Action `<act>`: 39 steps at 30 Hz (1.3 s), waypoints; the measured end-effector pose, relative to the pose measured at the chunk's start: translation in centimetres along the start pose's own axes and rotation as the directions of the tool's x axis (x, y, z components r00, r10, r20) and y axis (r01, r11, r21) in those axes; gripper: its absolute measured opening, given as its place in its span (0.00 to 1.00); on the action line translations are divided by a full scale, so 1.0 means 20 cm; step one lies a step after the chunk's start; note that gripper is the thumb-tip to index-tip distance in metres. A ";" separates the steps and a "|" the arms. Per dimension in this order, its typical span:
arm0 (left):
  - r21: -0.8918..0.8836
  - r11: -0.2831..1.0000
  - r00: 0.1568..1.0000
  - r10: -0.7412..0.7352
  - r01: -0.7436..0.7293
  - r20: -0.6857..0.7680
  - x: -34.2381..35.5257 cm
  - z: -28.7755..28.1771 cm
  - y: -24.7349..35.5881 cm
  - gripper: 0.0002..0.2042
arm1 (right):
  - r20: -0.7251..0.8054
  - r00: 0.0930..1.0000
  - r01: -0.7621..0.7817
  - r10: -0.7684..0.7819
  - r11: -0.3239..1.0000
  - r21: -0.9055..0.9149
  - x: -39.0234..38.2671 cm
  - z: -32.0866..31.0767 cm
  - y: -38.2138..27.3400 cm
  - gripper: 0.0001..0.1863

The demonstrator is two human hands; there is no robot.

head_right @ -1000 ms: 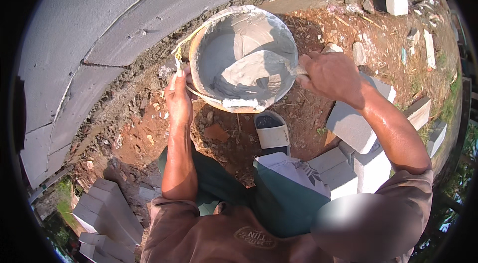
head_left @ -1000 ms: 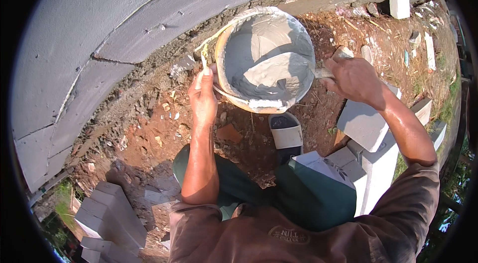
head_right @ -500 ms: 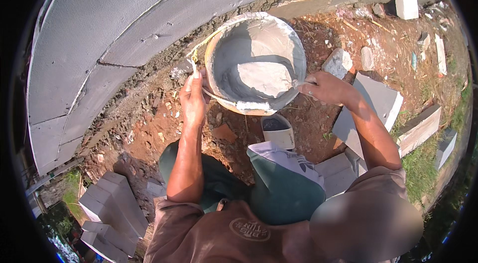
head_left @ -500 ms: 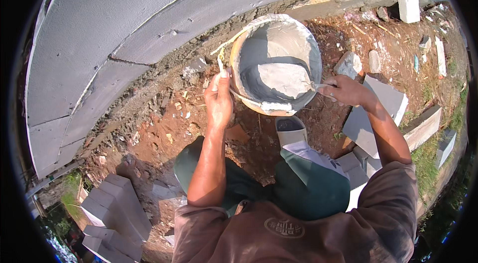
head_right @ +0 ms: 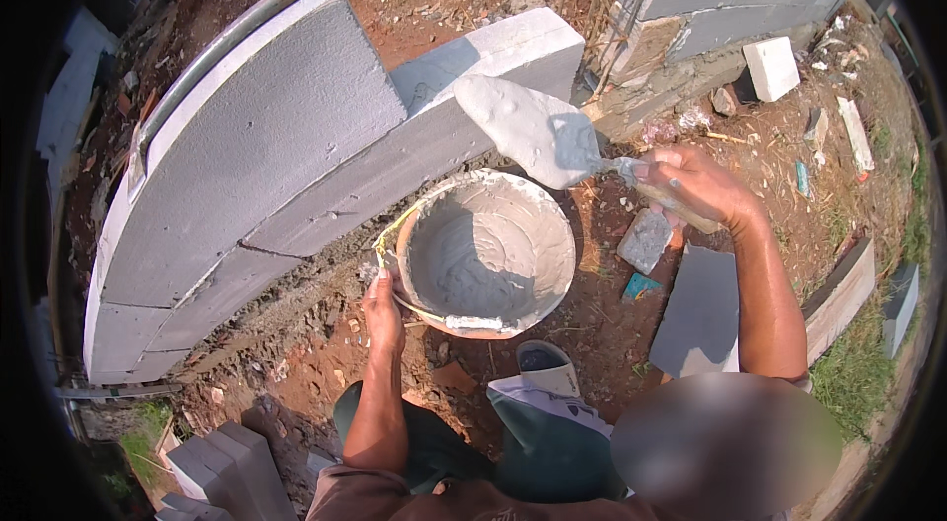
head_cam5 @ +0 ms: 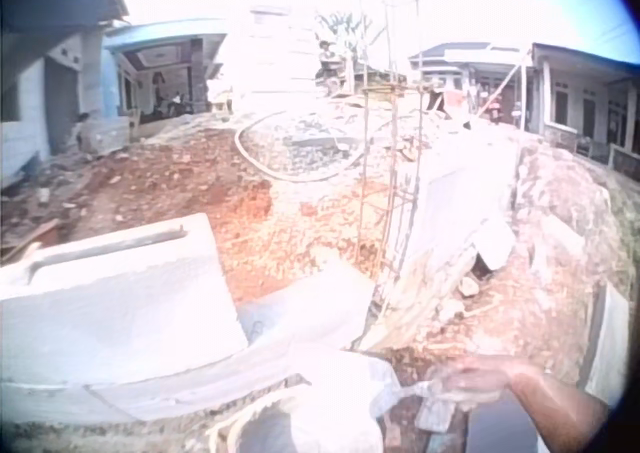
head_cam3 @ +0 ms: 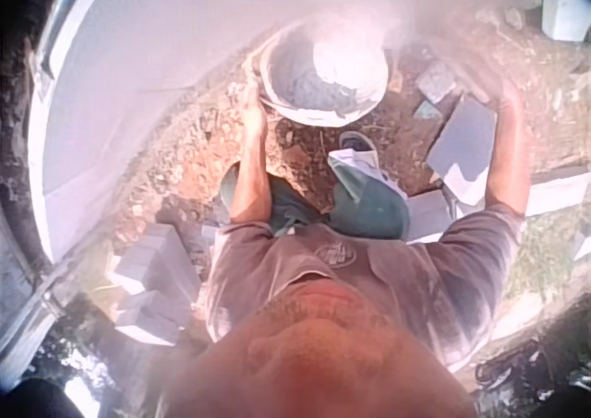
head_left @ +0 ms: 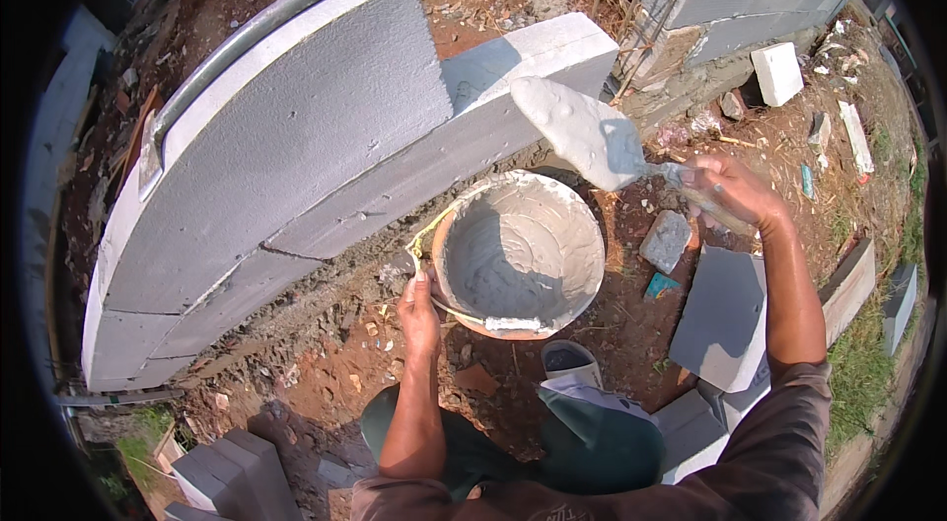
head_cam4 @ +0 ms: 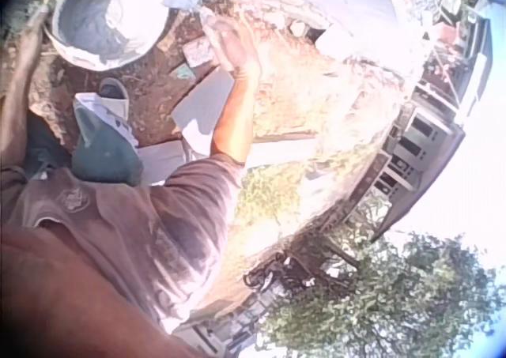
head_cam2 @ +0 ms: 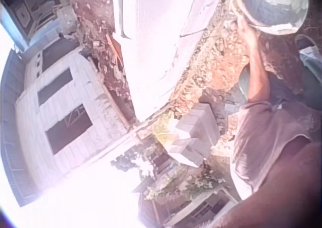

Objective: The person scoops mortar from a bucket with a trowel and applies it to the joints of a low wall made of concrete blocks. They then pick up a concrete block, place it on the wall, and adjust its position. The person repeats the process of applying mortar and placing blocks to extend the wall.

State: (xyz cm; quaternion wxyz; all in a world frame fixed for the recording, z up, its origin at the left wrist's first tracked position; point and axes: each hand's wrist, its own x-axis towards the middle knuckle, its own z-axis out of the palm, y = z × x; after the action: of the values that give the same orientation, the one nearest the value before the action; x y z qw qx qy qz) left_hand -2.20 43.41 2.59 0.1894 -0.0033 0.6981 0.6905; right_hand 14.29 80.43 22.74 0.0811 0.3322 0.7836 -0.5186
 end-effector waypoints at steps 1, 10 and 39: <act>-0.006 1.000 1.000 -0.002 0.002 -0.002 0.00 -0.01 0.00 0.19 | -0.057 0.996 0.054 -0.062 0.991 -0.123 0.04 -0.03 -0.10 0.17; 0.033 0.999 1.000 -0.028 0.028 -0.006 -0.02 0.02 0.05 0.20 | -0.306 0.565 0.235 -0.766 0.505 -0.830 0.64 0.26 -0.02 0.23; 0.103 0.995 0.998 -0.015 0.008 0.065 -0.12 0.12 0.07 0.20 | 0.126 0.987 0.156 -0.104 0.369 -0.916 0.16 0.54 0.21 0.16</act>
State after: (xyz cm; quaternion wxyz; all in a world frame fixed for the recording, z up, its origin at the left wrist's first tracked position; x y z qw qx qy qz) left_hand 0.21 45.12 4.73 0.2161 0.0254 0.7261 0.6522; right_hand 11.99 73.40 13.19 0.2293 0.1558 0.9608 -0.0072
